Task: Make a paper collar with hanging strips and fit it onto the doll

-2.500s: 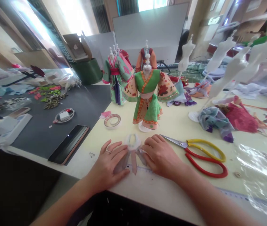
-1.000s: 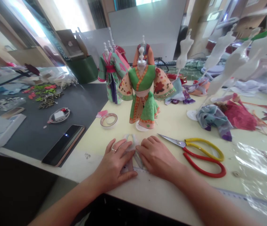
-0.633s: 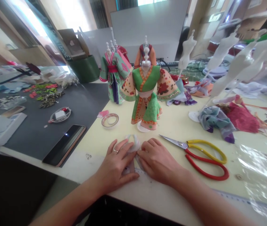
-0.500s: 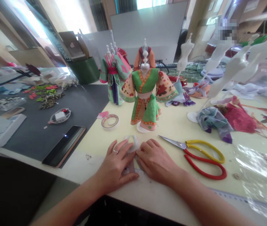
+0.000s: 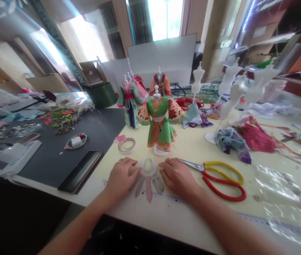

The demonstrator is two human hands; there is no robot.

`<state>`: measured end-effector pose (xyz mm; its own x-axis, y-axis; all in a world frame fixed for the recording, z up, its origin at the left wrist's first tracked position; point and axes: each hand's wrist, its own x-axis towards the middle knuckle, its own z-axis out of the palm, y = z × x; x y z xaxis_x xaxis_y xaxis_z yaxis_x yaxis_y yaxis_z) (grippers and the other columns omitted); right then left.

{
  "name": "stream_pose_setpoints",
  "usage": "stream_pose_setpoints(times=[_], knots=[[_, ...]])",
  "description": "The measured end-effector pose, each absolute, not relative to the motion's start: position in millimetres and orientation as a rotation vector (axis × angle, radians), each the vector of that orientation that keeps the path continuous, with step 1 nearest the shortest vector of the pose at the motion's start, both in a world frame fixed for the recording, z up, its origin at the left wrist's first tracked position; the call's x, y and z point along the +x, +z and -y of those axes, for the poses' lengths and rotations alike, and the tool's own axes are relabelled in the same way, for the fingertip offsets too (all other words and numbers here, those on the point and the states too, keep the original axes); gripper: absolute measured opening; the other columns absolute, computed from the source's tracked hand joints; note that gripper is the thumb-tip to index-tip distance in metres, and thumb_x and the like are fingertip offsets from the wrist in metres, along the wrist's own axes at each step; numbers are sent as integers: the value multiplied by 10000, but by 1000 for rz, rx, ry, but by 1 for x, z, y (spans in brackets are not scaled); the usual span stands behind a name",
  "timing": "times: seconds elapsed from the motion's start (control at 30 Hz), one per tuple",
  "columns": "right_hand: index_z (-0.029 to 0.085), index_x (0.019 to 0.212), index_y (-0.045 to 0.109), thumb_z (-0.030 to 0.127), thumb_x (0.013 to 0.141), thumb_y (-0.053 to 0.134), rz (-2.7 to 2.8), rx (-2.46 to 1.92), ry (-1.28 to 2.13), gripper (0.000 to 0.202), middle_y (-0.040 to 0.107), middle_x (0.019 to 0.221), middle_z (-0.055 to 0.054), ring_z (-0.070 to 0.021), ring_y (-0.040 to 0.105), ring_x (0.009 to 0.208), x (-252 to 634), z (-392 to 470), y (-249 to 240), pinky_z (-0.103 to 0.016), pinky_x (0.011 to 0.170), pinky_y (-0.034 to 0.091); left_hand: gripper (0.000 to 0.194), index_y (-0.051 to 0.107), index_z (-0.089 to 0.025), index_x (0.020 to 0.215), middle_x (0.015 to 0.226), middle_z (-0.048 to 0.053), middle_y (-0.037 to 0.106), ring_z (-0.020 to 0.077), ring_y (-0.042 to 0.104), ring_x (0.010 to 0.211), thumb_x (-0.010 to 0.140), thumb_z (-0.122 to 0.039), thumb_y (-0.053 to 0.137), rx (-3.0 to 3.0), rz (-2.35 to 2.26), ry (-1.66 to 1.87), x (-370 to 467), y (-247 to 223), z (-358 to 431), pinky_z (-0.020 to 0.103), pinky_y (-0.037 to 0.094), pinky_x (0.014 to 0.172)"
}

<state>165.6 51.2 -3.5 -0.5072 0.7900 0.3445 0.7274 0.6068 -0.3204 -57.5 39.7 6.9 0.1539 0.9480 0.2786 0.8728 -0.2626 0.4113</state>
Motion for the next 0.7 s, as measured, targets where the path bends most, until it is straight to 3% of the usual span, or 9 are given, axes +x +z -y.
stream_pose_setpoints(times=[0.13, 0.3, 0.5, 0.7], knots=[[156, 950, 671, 196, 914, 433, 2363, -1211, 189, 245, 628, 824, -80, -208, 578, 797, 164, -50, -3, -347, 765, 458, 73, 649, -159, 759, 839, 78, 637, 239, 566, 814, 774, -199, 589, 2225, -1807, 644, -54, 10, -55, 376, 434, 765], [155, 953, 682, 194, 905, 444, 2343, -1196, 215, 246, 634, 831, -83, -204, 579, 798, 164, -48, -2, -340, 765, 451, 112, 601, -169, 654, 744, 37, 610, 186, 541, 734, 729, -116, 536, 2155, -1765, 699, -47, 6, -57, 317, 411, 712], [134, 1003, 674, 206, 898, 445, 2272, -1156, 320, 263, 653, 898, -111, -228, 583, 845, 163, -42, 4, -372, 789, 444, 90, 550, -171, 694, 667, -3, 584, 143, 537, 634, 775, -187, 514, 1933, -1740, 924, -43, 6, -46, 262, 415, 625], [159, 1049, 629, 297, 826, 572, 2191, -1087, 548, 268, 665, 882, -72, -202, 600, 806, 155, -29, 10, -335, 748, 463, 119, 529, -176, 717, 649, -23, 577, 118, 551, 600, 807, -252, 518, 1760, -1604, 1113, -20, 18, -26, 221, 439, 582]])
